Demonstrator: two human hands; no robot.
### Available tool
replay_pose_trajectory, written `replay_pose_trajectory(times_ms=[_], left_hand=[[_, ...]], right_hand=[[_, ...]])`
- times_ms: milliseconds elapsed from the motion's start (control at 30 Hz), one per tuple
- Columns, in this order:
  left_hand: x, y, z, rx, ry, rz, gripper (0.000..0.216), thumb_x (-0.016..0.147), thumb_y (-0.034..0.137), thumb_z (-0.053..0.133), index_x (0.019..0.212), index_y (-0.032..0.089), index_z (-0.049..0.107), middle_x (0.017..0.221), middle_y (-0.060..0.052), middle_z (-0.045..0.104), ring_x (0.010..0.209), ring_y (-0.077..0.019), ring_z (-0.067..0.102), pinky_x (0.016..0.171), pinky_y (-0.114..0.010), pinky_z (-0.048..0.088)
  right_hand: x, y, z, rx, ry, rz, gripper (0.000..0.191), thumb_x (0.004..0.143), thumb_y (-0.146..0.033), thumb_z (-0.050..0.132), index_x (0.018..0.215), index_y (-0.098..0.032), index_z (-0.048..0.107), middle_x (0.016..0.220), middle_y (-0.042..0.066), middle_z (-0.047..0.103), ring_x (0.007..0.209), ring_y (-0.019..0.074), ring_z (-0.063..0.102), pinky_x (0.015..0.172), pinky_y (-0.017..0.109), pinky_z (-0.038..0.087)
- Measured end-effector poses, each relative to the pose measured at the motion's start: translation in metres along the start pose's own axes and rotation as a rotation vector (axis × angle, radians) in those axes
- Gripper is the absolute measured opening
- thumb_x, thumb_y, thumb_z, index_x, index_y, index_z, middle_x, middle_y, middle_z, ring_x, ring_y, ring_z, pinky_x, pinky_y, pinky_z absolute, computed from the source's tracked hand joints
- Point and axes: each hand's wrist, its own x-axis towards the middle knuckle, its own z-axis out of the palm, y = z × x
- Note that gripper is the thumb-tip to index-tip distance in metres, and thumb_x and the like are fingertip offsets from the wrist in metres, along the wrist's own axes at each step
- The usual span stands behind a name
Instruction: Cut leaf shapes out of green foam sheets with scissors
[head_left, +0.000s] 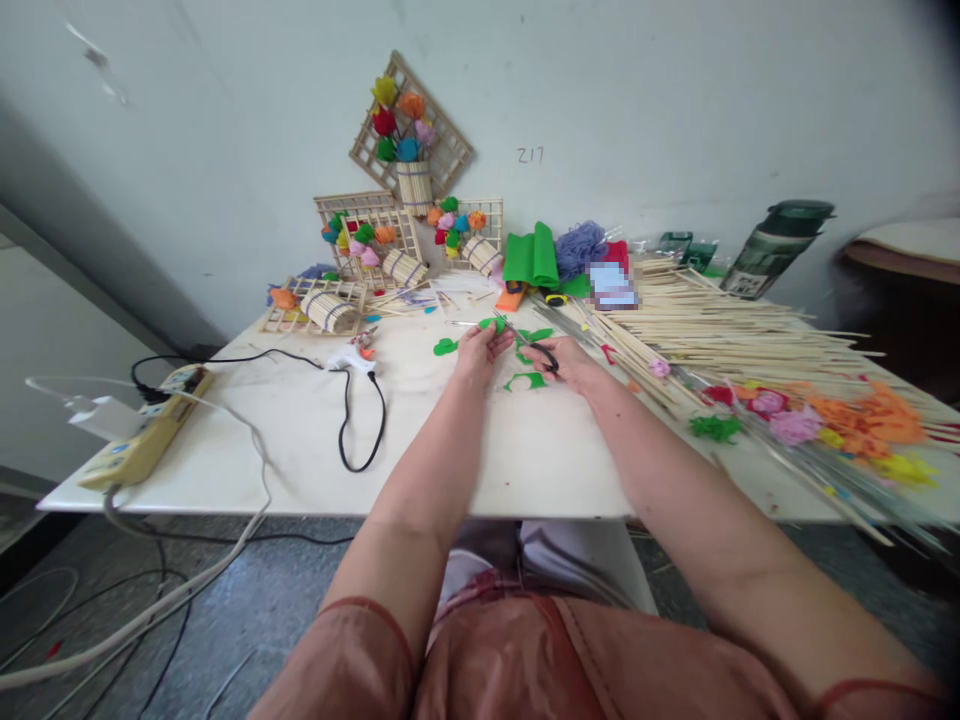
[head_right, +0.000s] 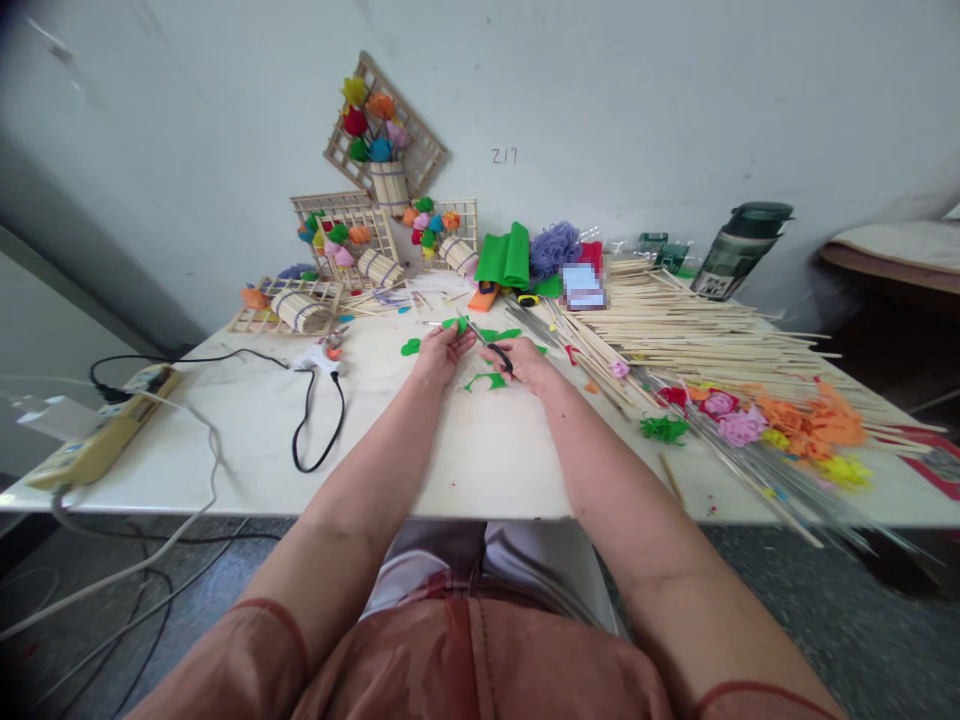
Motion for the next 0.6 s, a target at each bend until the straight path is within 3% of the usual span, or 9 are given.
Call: replay_pose_trajectory(times_ms=[233,600], left_hand=[[0.0013,-0.0011,-0.0017,0.029,-0.053,-0.031,0.012,0.085,0.009,0.058,0.073,0.013,0.057,0.069,-0.005,0.069,0.075,-0.0150,0.071,0.091,-0.035,0.054],[0.0013,-0.0005,0.0001,-0.048,0.032,0.008,0.012,0.084,0.007,0.059,0.075,0.014,0.054,0.069,-0.004,0.068,0.074,-0.0140,0.070,0.087,-0.033,0.054]], right_hand=[[-0.0003,-0.0007,0.0009,0.004,0.029,0.005,0.018,0.069,-0.017,0.067,0.056,-0.014,0.055,0.044,-0.003,0.045,0.036,0.0040,0.032,0.030,0.016,0.023],[-0.0026,-0.0013,0.0028,-0.043,0.032,0.051,0.014,0.074,-0.021,0.071,0.067,-0.013,0.062,0.043,-0.004,0.048,0.033,0.0039,0.034,0.030,0.016,0.025]])
